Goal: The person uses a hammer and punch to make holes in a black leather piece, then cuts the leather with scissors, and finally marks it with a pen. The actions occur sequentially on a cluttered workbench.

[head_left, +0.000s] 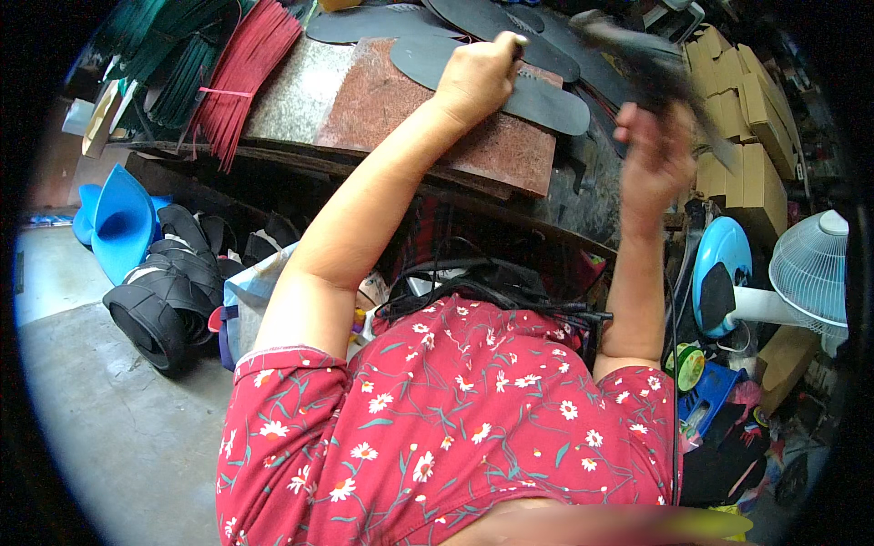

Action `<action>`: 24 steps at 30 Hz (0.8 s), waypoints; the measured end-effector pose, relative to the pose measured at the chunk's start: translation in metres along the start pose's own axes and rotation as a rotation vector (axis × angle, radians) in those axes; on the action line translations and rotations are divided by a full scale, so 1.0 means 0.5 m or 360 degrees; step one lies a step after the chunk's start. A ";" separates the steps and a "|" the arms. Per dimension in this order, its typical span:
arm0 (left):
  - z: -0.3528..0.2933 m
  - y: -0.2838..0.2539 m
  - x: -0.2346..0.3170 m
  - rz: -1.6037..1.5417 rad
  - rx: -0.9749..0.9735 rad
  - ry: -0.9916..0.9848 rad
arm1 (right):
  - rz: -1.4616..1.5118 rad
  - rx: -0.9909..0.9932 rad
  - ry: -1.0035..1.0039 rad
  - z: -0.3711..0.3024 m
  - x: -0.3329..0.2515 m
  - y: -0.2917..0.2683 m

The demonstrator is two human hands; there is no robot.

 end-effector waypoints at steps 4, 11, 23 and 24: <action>-0.004 0.005 -0.018 0.0065 0.0176 -0.0195 | -0.0655 -0.0387 0.0525 -0.056 0.084 0.022; -0.009 0.025 -0.078 -0.0814 0.0093 -0.0647 | -0.0177 -0.0216 0.0806 -0.025 0.051 -0.014; -0.005 0.014 -0.039 -0.0906 0.0202 -0.0753 | -0.0655 -0.0488 0.0707 -0.074 0.097 0.016; -0.010 0.015 -0.054 -0.1351 0.0426 -0.0959 | -0.0574 -0.0482 0.0840 -0.091 0.105 0.011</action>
Point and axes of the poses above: each hand's wrist, its own z-axis towards the middle knuckle, its own y-axis out of the palm, x = y × z, the point moved 3 cm from there along z, towards the middle knuckle, and after that the axes turned 6 degrees about y, right-handed, at the moved point
